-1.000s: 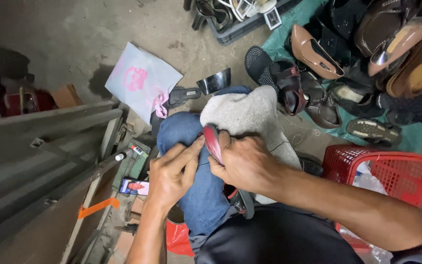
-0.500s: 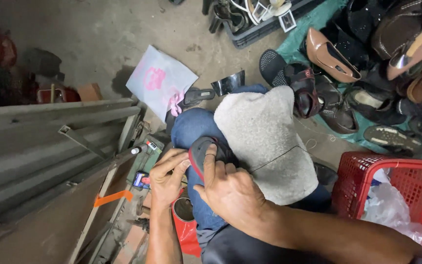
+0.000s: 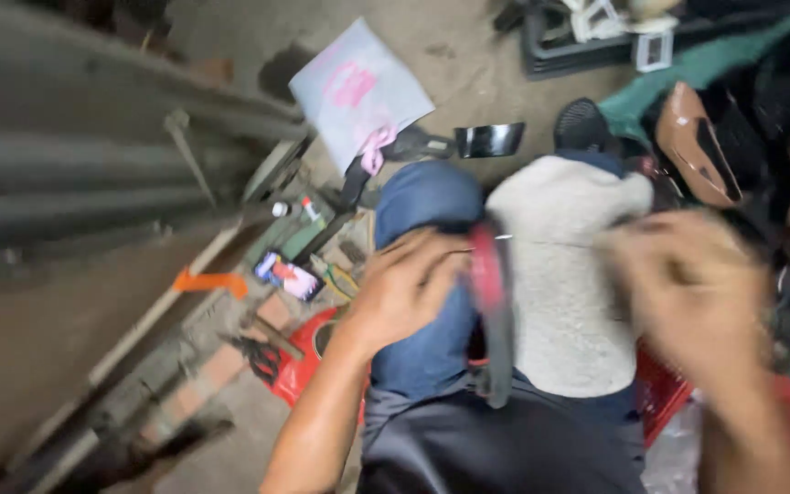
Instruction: Hand-sewing the sole or upper part of a shoe using a needle and thread.
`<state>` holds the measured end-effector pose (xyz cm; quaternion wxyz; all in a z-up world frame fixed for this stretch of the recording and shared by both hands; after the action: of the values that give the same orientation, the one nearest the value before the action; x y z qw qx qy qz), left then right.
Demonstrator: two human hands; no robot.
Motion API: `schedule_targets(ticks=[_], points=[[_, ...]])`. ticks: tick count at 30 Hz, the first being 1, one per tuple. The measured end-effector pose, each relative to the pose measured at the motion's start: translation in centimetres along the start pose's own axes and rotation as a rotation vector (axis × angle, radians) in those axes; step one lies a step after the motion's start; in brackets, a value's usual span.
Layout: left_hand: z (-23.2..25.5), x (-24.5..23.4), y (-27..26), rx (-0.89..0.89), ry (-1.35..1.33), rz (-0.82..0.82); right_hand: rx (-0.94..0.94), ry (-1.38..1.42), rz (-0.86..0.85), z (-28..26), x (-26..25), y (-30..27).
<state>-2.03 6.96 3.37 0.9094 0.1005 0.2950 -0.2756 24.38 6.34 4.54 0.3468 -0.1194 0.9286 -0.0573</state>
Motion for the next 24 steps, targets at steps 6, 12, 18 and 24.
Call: schedule_targets(ticks=[6,12,18,24], points=[[-0.3,1.9,1.5,-0.092,0.134,-0.042,-0.296,-0.586,0.15,4.1,-2.0,-0.8],[-0.3,1.9,1.3,-0.193,0.156,-0.078,-0.504,-0.425,-0.117,-2.5,4.6,3.5],[-1.3,2.0,1.5,-0.266,0.138,-0.079,-0.245,0.018,-0.324,-3.8,2.1,3.7],[-1.2,1.7,2.4,-0.234,0.107,-0.091,-0.114,0.587,-0.45,-0.1,1.4,2.9]])
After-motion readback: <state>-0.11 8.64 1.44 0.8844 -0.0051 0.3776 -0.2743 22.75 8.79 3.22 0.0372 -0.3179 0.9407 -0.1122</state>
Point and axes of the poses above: each hand's wrist, its own y-axis towards the middle knuckle, its own x-axis out of the palm, z = x × y, the point moved 4 cm from there along y, towards the middle knuckle, and after that the axes turned 14 degrees about -z, right-handed, at the moved point
